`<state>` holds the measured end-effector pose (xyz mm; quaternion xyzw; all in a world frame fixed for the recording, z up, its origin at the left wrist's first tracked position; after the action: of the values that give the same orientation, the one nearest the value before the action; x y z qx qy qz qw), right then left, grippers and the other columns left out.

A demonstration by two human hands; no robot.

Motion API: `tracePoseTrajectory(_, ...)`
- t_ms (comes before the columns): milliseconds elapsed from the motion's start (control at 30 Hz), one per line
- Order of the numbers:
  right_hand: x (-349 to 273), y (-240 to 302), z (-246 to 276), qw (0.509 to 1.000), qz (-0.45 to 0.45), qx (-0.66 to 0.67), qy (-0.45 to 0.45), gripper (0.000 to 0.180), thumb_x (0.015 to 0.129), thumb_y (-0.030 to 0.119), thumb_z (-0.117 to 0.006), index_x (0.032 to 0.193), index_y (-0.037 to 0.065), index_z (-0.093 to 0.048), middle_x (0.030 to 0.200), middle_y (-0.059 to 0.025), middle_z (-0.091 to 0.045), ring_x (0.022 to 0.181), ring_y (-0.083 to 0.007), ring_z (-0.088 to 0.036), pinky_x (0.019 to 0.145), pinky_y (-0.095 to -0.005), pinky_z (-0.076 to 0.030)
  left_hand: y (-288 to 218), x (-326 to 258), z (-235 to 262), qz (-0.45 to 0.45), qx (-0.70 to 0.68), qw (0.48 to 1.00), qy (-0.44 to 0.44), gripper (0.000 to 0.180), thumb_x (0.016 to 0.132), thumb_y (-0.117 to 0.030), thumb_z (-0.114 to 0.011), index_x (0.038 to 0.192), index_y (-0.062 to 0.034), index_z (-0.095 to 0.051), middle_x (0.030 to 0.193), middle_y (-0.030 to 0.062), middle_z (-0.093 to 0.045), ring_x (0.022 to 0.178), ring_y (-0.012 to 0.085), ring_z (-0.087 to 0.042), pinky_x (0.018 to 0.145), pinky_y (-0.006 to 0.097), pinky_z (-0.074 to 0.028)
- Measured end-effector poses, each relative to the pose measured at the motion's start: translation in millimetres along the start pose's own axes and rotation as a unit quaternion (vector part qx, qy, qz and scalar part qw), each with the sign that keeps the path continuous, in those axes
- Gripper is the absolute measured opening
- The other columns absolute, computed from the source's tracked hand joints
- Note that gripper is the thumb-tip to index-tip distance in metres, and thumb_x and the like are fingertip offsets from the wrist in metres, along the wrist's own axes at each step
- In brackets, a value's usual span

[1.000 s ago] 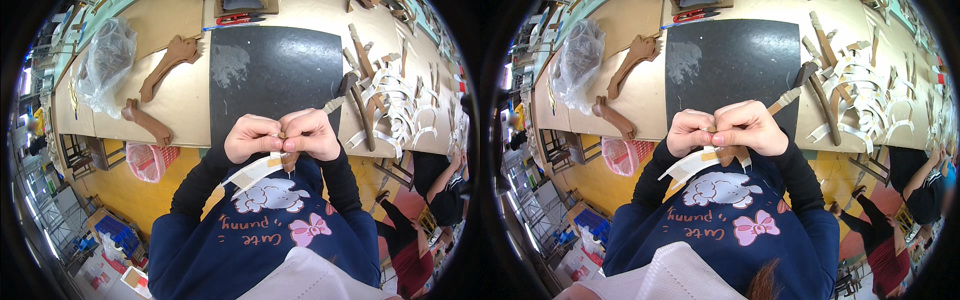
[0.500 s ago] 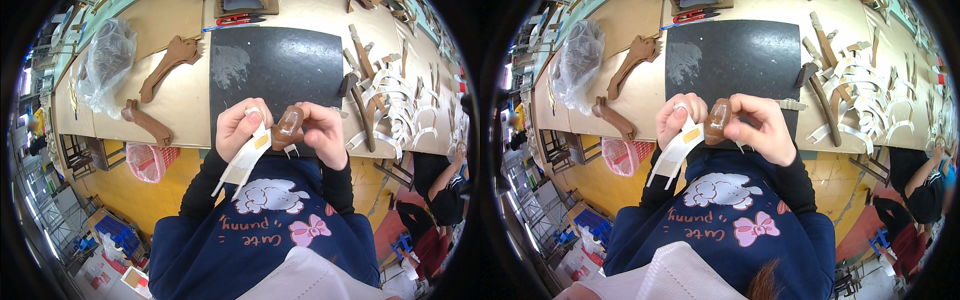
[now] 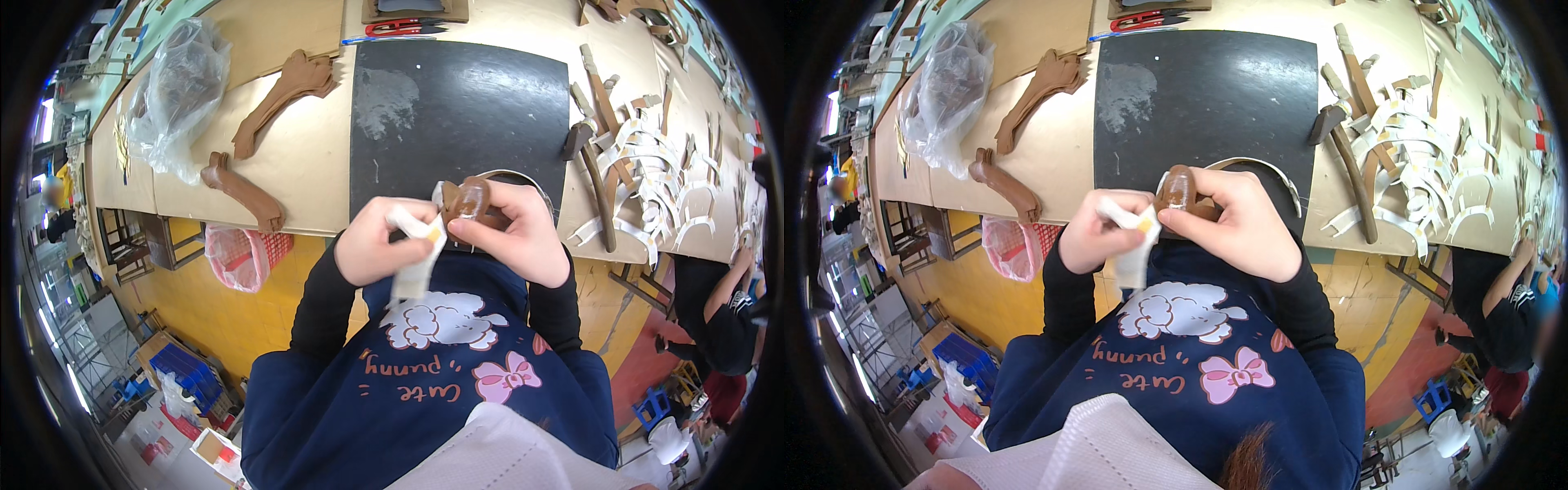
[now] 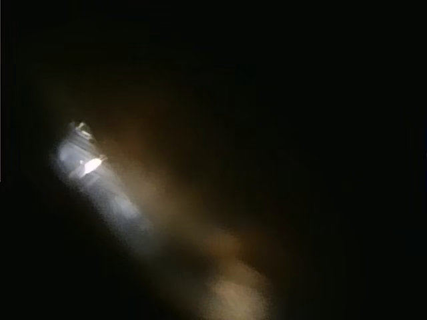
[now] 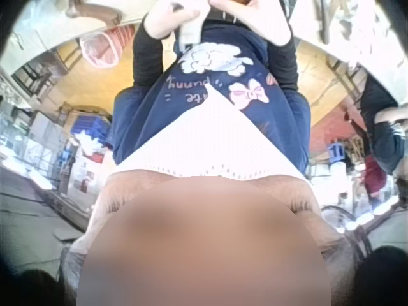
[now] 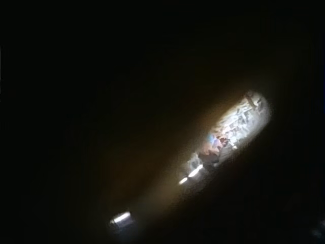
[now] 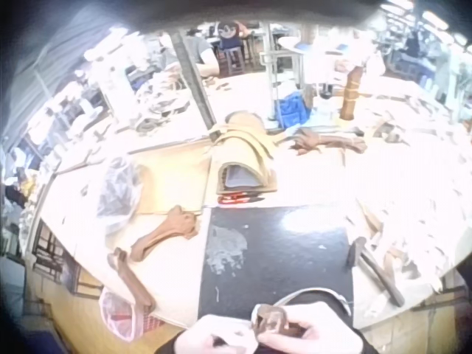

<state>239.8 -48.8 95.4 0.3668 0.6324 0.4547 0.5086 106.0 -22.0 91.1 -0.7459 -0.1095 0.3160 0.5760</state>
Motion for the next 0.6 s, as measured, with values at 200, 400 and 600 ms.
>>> tracePoseTrajectory(200,15.0,15.3,-35.2,0.964,0.027,0.251,0.085,0.013,0.089,0.006,-0.071,0.099,-0.001,-0.067,0.099,-0.0085,-0.069,0.084,-0.0115,-0.063,0.076,-0.0247,-0.049,14.4,-11.4,14.1,-0.127,-0.505,0.853,0.043,0.018,0.07,-0.019,-0.065,0.07,-0.002,-0.06,0.069,0.0125,-0.058,0.061,0.0237,-0.054,0.055,0.034,-0.043)
tracePoseTrajectory(400,46.9,23.8,-84.8,0.905,0.033,0.399,0.145,0.02,0.094,0.011,-0.069,0.108,-0.003,-0.067,0.101,-0.0061,-0.069,0.093,-0.0113,-0.064,0.085,-0.0263,-0.05,7.1,-36.3,43.9,-0.252,-0.625,0.737,0.057,0.022,0.069,-0.011,-0.061,0.057,-0.0088,-0.044,0.058,0.005,-0.05,0.053,0.0187,-0.046,0.057,0.036,-0.04)
tracePoseTrajectory(600,74.7,56.2,-116.9,0.896,0.109,0.397,0.165,0.018,0.089,0.006,-0.071,0.104,-0.004,-0.066,0.104,-0.0114,-0.07,0.091,-0.0187,-0.069,0.083,-0.0316,-0.054,-45.0,-97.0,101.4,-0.428,-0.354,0.832,0.009,0.057,0.088,-0.055,-0.059,0.055,-0.0124,-0.04,0.055,0.001,-0.048,0.055,0.0157,-0.049,0.059,0.03,-0.035)
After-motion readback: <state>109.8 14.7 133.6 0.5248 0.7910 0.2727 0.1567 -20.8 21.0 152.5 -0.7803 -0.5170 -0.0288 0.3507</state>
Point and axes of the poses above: each hand's wrist, its own x-axis towards the middle knuckle, its own z-axis out of the back of the hand, y = z × x, the point moved 9 cm from there along x, towards the middle knuckle
